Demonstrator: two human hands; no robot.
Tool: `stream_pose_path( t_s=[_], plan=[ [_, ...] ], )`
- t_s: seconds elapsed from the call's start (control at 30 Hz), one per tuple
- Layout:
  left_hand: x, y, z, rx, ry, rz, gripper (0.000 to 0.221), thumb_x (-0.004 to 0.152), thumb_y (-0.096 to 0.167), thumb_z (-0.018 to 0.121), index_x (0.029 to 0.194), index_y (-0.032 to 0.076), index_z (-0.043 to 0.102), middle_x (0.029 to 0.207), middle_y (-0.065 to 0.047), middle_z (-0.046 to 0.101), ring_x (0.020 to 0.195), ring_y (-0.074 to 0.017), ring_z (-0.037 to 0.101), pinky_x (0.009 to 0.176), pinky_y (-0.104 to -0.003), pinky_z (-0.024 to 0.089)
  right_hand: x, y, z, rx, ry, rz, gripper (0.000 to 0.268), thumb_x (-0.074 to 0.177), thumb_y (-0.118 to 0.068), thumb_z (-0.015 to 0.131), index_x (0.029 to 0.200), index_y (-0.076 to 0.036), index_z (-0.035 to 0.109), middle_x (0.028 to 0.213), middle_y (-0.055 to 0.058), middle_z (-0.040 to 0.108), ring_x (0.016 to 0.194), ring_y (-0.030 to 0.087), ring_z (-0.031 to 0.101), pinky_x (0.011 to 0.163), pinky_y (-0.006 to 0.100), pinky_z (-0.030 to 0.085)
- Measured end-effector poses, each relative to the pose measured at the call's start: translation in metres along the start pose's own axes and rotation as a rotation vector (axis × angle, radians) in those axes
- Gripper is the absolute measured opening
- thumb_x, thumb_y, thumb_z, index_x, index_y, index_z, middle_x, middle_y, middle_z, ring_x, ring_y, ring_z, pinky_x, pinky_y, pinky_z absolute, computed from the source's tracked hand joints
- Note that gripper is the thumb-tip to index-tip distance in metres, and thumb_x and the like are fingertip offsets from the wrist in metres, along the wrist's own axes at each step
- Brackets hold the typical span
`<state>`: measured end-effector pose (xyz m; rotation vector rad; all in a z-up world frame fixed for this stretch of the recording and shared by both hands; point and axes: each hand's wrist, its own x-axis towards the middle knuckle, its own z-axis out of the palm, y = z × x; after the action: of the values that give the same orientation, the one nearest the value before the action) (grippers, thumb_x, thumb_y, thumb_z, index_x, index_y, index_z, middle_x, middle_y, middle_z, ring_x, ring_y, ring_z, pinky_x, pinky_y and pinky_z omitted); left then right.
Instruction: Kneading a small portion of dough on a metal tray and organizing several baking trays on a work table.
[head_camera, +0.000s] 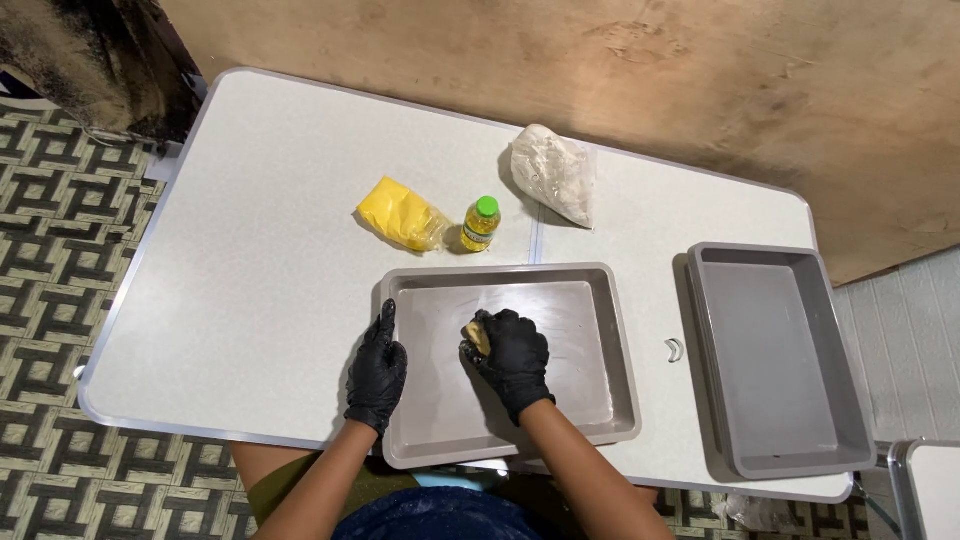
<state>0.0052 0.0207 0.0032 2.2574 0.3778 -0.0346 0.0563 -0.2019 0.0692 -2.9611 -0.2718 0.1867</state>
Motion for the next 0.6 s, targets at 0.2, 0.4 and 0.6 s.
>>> stream_pose_path(
  t_s=[0.2,0.4,0.6],
  plan=[
    [-0.002,0.007,-0.007,0.033,0.024,0.004,0.069,0.094,0.025,0.05,0.16,0.04,0.04,0.149,-0.007,0.057,0.122,-0.0388,0.063,0.092,-0.053,0.058,-0.024,-0.009,0.031,-0.052,0.17,-0.147,0.045,0.074,-0.05,0.08,0.113,-0.029,0.074,0.094,0.001,0.066,0.086,0.028,0.067,0.066,0.04,0.059],
    [-0.003,-0.01,0.002,-0.261,0.161,0.315,0.066,0.097,0.006,0.05,0.16,0.018,0.037,0.157,-0.012,0.051,0.139,-0.0319,0.054,0.112,-0.044,0.047,-0.061,-0.037,0.011,0.187,0.021,-0.264,0.039,0.077,-0.06,0.077,0.1,-0.028,0.079,0.093,0.001,0.073,0.081,0.03,0.069,0.06,0.047,0.057],
    [-0.004,0.014,-0.017,-0.038,0.003,0.026,0.071,0.094,0.023,0.05,0.162,0.037,0.037,0.15,-0.009,0.057,0.119,-0.0412,0.065,0.092,-0.055,0.058,-0.011,0.022,0.006,1.22,-0.427,0.504,0.05,0.098,-0.045,0.065,0.142,-0.022,0.068,0.098,0.009,0.079,0.077,0.009,0.074,0.06,0.012,0.054]
  ],
)
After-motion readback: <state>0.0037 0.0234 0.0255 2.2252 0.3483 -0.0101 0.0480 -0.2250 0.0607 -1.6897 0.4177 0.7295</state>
